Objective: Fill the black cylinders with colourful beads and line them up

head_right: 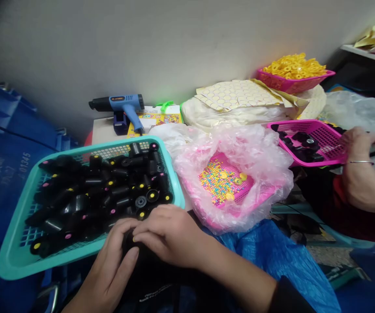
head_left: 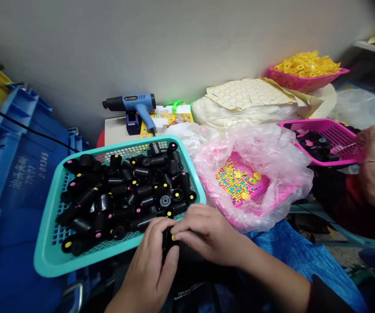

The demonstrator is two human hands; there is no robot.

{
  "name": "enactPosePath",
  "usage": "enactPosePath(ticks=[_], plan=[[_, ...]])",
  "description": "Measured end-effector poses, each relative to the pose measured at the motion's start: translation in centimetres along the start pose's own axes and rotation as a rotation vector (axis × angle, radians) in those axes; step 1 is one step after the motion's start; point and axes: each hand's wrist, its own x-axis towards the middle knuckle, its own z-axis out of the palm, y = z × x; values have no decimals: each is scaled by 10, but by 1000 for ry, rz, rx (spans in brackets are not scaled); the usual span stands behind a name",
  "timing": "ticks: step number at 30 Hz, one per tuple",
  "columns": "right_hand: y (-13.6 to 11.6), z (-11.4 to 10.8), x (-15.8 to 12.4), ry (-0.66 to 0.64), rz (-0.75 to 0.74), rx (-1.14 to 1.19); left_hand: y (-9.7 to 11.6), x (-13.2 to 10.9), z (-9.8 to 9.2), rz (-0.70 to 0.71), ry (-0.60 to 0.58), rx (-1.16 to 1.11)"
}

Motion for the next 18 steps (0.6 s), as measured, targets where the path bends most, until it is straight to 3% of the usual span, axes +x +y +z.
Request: enactPosePath(ticks=[3, 7, 14, 18], plan=[[3, 8, 0, 48, 159, 192, 5, 2, 1, -3, 36, -3], [9, 18, -1, 10, 394, 512, 10, 4, 3, 7, 22, -36], [4, 15, 0, -58, 517, 707, 13, 6, -2, -47, -41, -158], [-2, 13, -4, -10, 552, 862, 19, 6, -6, -83, -117, -242]])
